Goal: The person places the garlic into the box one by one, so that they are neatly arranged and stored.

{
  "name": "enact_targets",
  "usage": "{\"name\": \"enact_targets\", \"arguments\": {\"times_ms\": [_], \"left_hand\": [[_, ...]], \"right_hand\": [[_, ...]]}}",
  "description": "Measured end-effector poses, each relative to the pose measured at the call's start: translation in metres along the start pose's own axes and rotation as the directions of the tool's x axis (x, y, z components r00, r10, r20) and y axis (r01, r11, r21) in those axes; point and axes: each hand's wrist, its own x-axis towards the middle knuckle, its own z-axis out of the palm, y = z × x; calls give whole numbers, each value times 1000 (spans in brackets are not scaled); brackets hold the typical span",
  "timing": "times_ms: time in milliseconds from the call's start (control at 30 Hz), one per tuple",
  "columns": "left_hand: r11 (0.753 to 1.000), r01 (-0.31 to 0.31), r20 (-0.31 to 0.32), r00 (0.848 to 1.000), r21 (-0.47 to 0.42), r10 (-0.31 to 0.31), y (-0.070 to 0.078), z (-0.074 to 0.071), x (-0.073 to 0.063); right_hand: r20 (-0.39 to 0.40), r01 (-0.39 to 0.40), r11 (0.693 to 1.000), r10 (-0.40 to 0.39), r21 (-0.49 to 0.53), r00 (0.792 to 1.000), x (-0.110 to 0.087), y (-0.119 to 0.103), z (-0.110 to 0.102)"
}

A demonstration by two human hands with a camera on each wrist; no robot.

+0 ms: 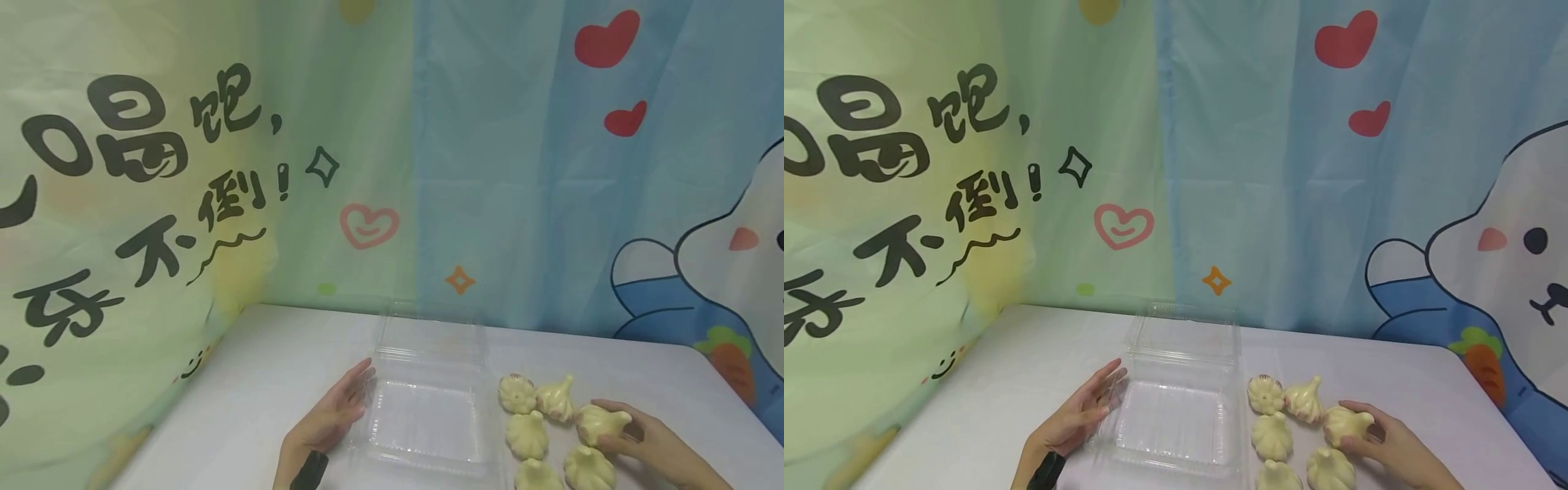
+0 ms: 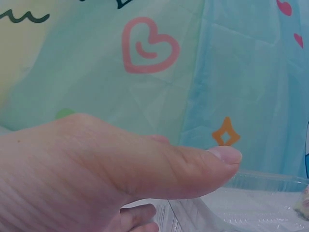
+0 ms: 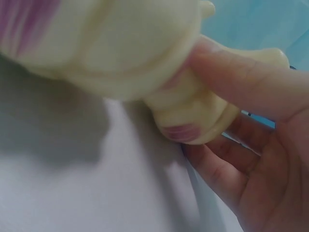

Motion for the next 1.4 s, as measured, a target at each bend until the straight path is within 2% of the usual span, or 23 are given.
{"name": "enact_targets", "arguments": {"times_ms": [233,433,767,1400], "left_hand": [[1000,-19,20,1000,-11,19,-5,-2,2],[999,-21,33,999,-28,22,-2,0,3],[999,-36,22,999,-3,36,-4,-3,3],[999,-33,28,999,-27,34,-2,-2,2]], "right_hand": [[-6,-86,994,85,-62,996,3,0,-2],[-35,-69,996,67,-61,997,5,0,-5],[-59,-165,986,165,14,984,8,-6,-6],[-112,-97,995,101,36,989,1,-33,-12]]}}
